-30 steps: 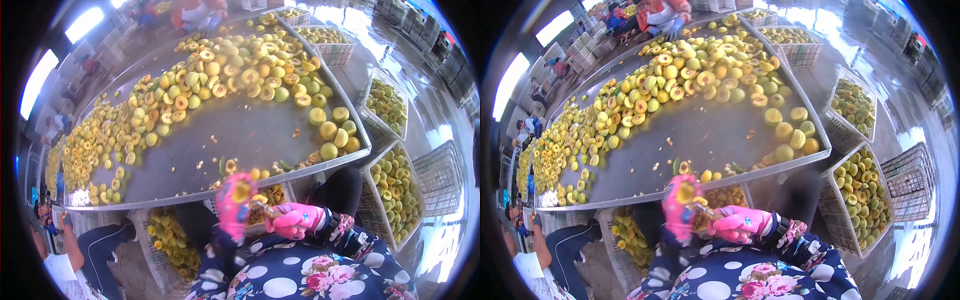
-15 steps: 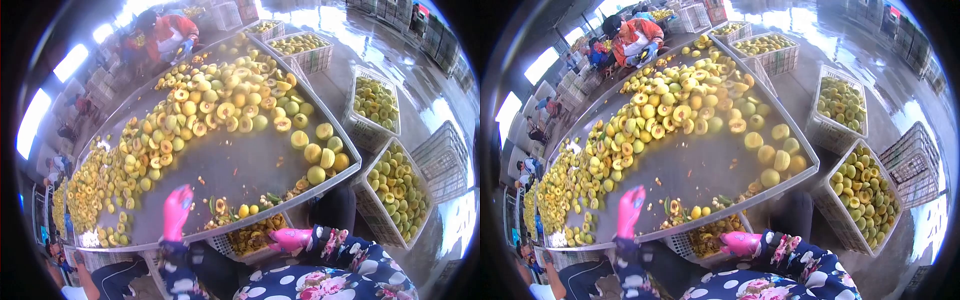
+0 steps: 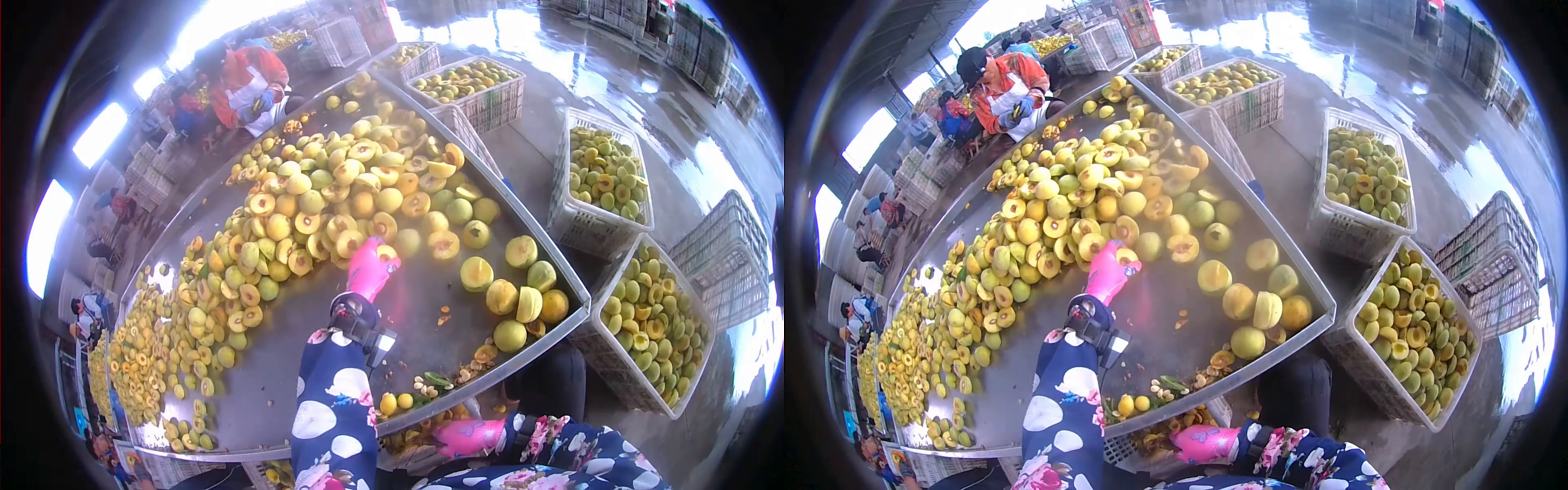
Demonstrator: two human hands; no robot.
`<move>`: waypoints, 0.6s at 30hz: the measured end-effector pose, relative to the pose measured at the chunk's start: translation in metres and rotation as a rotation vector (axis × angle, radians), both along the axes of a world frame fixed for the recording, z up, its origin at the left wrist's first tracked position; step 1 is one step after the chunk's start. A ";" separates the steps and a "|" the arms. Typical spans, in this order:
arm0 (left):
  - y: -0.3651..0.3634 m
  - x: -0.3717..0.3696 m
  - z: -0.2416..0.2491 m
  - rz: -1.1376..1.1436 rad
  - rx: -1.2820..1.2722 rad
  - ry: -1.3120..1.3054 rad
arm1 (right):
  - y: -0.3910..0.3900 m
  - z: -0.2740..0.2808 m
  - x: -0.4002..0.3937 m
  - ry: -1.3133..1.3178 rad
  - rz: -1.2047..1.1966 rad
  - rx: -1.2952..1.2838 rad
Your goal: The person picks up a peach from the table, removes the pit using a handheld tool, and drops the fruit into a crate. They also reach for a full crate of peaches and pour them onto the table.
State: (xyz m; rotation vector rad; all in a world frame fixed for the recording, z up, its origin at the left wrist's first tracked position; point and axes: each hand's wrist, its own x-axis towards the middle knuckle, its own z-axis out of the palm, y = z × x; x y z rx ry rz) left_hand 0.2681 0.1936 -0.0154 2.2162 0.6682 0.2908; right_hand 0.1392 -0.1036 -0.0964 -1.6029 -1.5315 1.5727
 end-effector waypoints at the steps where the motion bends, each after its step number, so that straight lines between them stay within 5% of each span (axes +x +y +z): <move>1: -0.003 -0.008 0.002 0.008 -0.160 0.010 | 0.001 0.007 0.002 0.031 0.044 -0.047; 4: -0.005 -0.040 0.006 0.067 -0.673 -0.044 | 0.000 0.032 0.011 0.050 0.079 -0.004; 7: 0.001 -0.084 -0.004 0.107 -1.319 -0.331 | -0.007 0.008 -0.001 0.196 -0.135 0.124; 11: -0.037 -0.137 0.034 0.232 -1.760 -0.514 | -0.002 0.095 0.015 0.700 -0.397 -0.176; 12: -0.046 -0.150 0.040 0.231 -1.865 -0.556 | 0.001 0.102 0.018 0.661 -0.446 -0.205; 18: -0.102 -0.202 0.047 0.254 -1.771 -0.610 | 0.005 0.132 0.020 0.655 -0.596 0.024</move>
